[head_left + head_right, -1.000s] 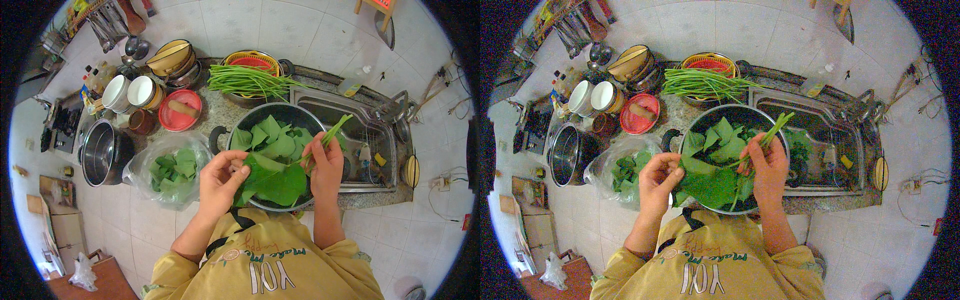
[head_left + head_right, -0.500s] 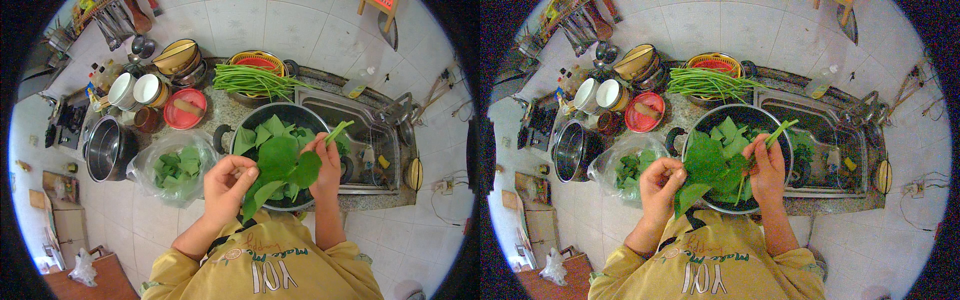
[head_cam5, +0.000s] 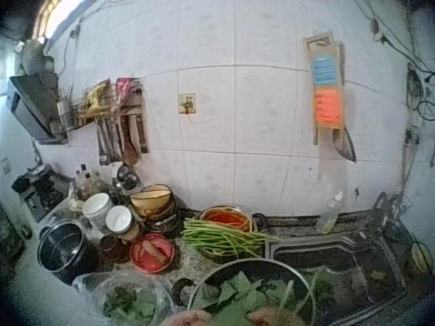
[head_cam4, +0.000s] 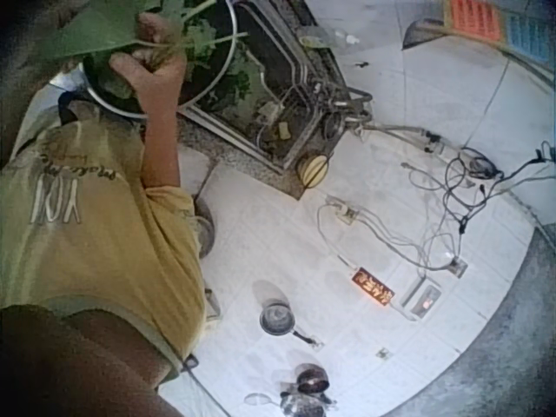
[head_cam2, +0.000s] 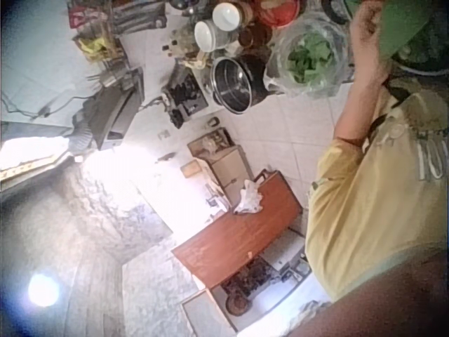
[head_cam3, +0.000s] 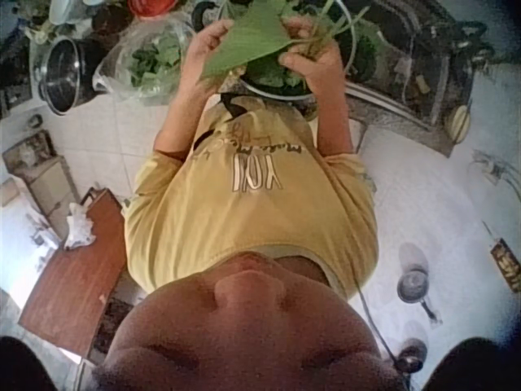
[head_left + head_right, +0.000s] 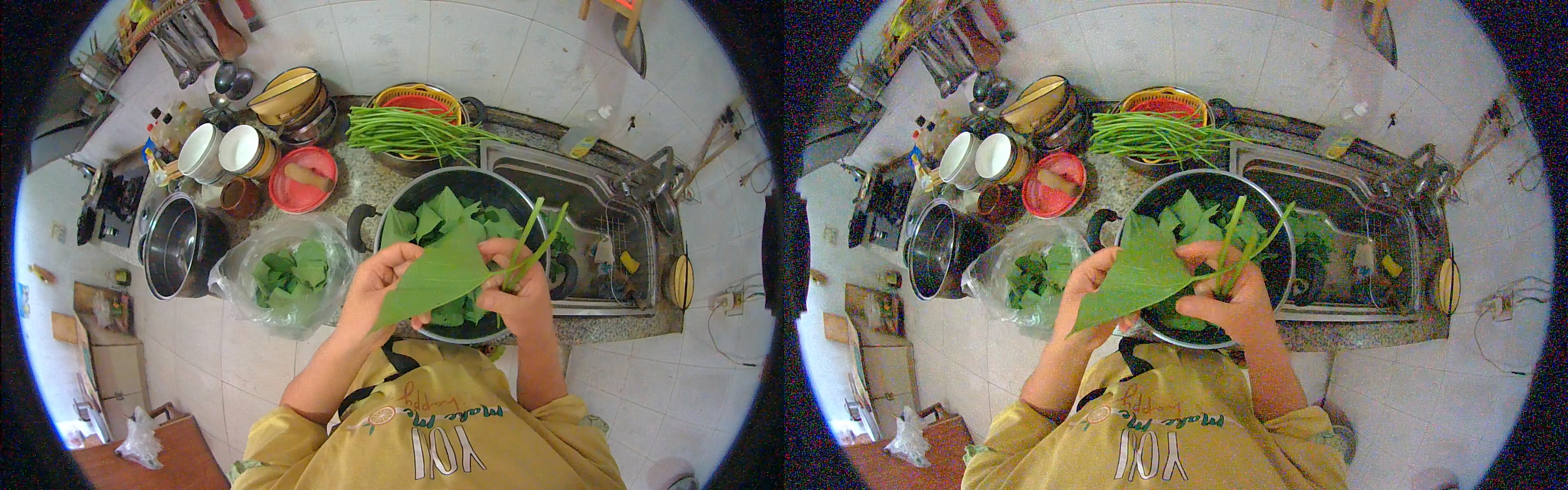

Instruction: The person stands at a kitchen counter and prepares green leafy vegetables by hand. They pick up stems, remove the leaves, and place the leaves into a metal bowl while discarding the stems into the sink. The process is repeated for multiple stems throughout the clip.

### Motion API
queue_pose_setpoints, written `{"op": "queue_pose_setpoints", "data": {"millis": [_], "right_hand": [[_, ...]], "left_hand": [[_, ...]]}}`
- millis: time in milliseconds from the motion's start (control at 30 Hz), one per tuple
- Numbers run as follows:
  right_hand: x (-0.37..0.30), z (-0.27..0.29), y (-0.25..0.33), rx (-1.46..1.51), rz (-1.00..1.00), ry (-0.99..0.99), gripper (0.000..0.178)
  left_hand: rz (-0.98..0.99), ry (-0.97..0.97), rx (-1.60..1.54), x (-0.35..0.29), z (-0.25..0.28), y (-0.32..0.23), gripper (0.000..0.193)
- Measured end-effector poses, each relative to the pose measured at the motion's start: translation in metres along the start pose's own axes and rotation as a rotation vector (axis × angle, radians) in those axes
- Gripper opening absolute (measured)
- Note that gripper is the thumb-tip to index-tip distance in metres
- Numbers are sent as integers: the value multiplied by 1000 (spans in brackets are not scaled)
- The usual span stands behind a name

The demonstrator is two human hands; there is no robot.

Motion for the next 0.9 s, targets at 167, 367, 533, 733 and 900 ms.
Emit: {"op": "queue_pose_setpoints", "data": {"millis": [167, 367, 533, 733, 900], "right_hand": [[5, -6, 13, -170, 90, -60, 44], [0, 4, 9, -285, 88, -81, 27], [-7, 7, 17, -395, 135, -222, 18], [-9, 3, 28, -392, 193, -238, 14], [-8, 1, 32, -347, 153, -196, 13]], "left_hand": [[107, 162, -3, 3, 0, 15, 36], [-239, -51, 648, 3, 3, -2, 28], [-396, -128, 830, -9, -3, -28, 23], [-575, -100, 1018, -12, -25, -43, 25], [-622, -53, 1415, -10, -37, -45, 31]]}}
Point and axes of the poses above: each hand's wrist, its own x-axis towards the middle knuckle, its own z-axis out of the back of the hand, y = z × x, the point moved 4 cm from there along x, towards the middle knuckle, and after that the axes turned 11 degrees about y, right-handed, at the moved point
